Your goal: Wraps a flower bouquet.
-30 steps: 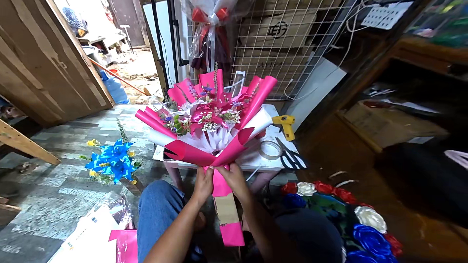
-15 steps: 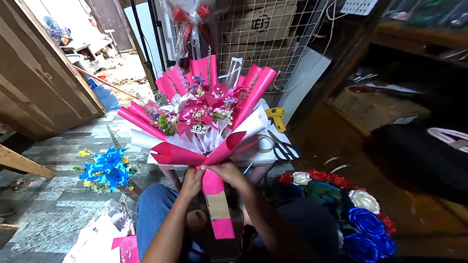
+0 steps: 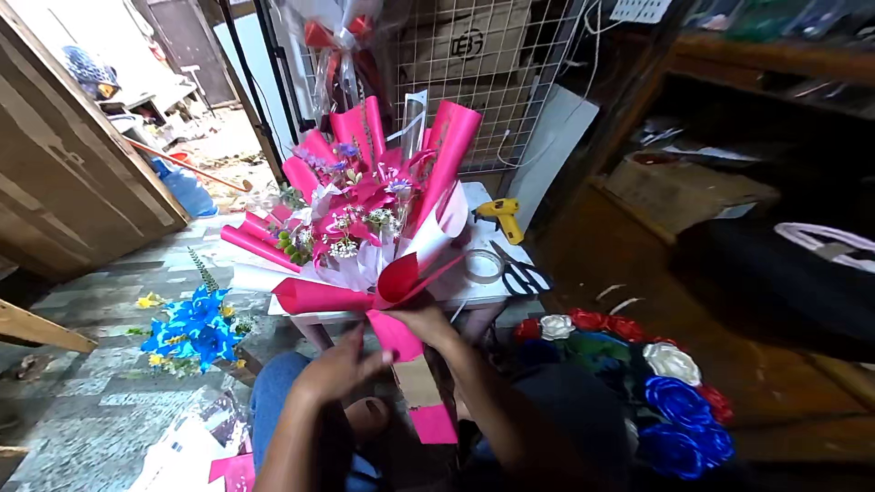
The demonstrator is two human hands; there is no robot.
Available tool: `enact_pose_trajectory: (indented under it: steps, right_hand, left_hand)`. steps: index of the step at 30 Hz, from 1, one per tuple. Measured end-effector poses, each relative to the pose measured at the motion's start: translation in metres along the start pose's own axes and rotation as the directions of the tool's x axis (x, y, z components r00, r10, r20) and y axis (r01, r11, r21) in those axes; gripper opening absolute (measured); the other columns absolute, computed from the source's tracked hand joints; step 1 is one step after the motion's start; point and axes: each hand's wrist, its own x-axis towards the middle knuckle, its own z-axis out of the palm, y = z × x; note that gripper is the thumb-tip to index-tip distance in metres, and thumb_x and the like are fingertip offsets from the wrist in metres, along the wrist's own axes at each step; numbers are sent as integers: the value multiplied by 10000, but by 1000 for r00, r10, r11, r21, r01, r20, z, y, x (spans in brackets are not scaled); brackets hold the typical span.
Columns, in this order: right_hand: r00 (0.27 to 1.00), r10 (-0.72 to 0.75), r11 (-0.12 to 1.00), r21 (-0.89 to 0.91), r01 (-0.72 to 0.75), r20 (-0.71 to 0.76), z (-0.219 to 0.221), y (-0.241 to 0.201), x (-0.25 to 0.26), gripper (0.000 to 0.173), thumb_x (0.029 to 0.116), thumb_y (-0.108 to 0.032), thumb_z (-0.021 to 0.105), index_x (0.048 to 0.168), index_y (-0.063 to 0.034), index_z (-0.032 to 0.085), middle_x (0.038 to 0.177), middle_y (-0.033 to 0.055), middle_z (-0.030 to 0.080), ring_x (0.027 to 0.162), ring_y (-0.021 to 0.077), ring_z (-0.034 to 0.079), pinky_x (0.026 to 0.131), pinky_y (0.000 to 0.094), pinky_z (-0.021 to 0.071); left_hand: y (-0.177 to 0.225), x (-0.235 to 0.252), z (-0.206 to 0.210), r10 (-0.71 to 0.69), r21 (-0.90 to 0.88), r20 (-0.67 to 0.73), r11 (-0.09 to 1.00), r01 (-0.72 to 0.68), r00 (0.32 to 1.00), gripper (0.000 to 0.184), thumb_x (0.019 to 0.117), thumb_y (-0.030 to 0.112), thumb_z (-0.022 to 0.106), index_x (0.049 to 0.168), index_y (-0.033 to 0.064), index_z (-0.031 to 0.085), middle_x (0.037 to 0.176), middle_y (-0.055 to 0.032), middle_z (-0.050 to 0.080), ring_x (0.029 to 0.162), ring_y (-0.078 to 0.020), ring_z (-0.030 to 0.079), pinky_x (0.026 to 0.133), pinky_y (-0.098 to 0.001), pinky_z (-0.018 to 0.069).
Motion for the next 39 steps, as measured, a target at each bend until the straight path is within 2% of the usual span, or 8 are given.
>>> enact_pose_trajectory:
  steps: [3, 6, 8, 12, 27, 33, 37, 39]
  right_hand:
    - [998, -8, 996, -91, 3, -56, -4, 2, 8, 619, 783, -189, 893, 1284, 23, 597, 1170, 143, 692, 1113, 183, 659, 1010, 395, 530]
    - [999, 5, 975, -222, -17, -51, 0, -7, 9, 581, 808, -204, 869, 1273, 29, 609, 1161, 205, 682, 1113, 310, 655, 984, 551, 513]
    - [999, 43, 943, -330, -49, -25, 3, -18, 7, 531, 839, -211, 833, 1249, 42, 610, 1143, 237, 670, 1092, 364, 649, 953, 593, 506]
    - [998, 58, 916, -396, -66, -33, 7, -33, 7, 566, 851, -234, 821, 1292, 34, 588, 1205, 236, 655, 1139, 368, 638, 974, 584, 506]
    - [997, 40, 894, -443, -64, -63, 2, -36, 19, 855, 812, -305, 864, 1451, 59, 427, 1353, 270, 573, 1246, 411, 577, 1018, 597, 474]
    - [997, 65, 849, -524, -73, -33, 10, -37, 14, 825, 808, -243, 855, 1460, 30, 430, 1347, 249, 580, 1223, 397, 594, 998, 582, 492]
    - [998, 48, 874, -483, -60, -36, 9, -29, 18, 833, 813, -271, 846, 1469, 33, 432, 1350, 253, 581, 1224, 403, 593, 1001, 595, 486]
    - [998, 52, 928, -366, -63, -41, 3, -24, 20, 831, 790, -246, 878, 1450, 31, 456, 1320, 256, 603, 1220, 394, 599, 1017, 596, 482]
  left_hand:
    - [27, -50, -22, 448, 252, -276, 887, -386, 850, 446, 972, 514, 618, 1090, 99, 733, 914, 3, 726, 842, -98, 683, 804, -357, 582]
    - [55, -54, -41, 649, 497, -656, 756, -426, 385, 264, 944, 372, 715, 963, 109, 724, 1183, -98, 661, 1146, -197, 584, 983, -399, 466]
    - [67, -44, -51, 634, 561, -674, 773, -296, 379, 390, 896, 475, 744, 1079, 132, 717, 1473, -218, 463, 1440, -374, 348, 1165, -568, 278]
    - [65, -24, -53, 570, 538, -704, 817, -205, 424, 339, 900, 479, 709, 877, 144, 754, 1572, -247, 371, 1519, -486, 159, 1179, -687, 150]
    - [41, -32, -63, 445, 305, -821, 871, -385, 357, 271, 917, 413, 690, 849, 150, 691, 1617, -152, 314, 1553, -324, 146, 1245, -512, 200]
    - [66, -27, -49, 478, 470, -821, 876, -104, 311, 361, 892, 472, 717, 817, 120, 738, 1587, -282, 331, 1526, -501, 117, 1185, -706, 58]
    - [55, -29, -43, 518, 490, -851, 843, -221, 88, 243, 959, 300, 673, 899, 65, 674, 1572, -247, 357, 1524, -397, 215, 1231, -565, 189]
    - [41, -38, -31, 532, 510, -844, 749, -423, -75, 131, 990, 289, 633, 1091, 204, 636, 1526, 18, 407, 1452, -143, 334, 1171, -367, 325]
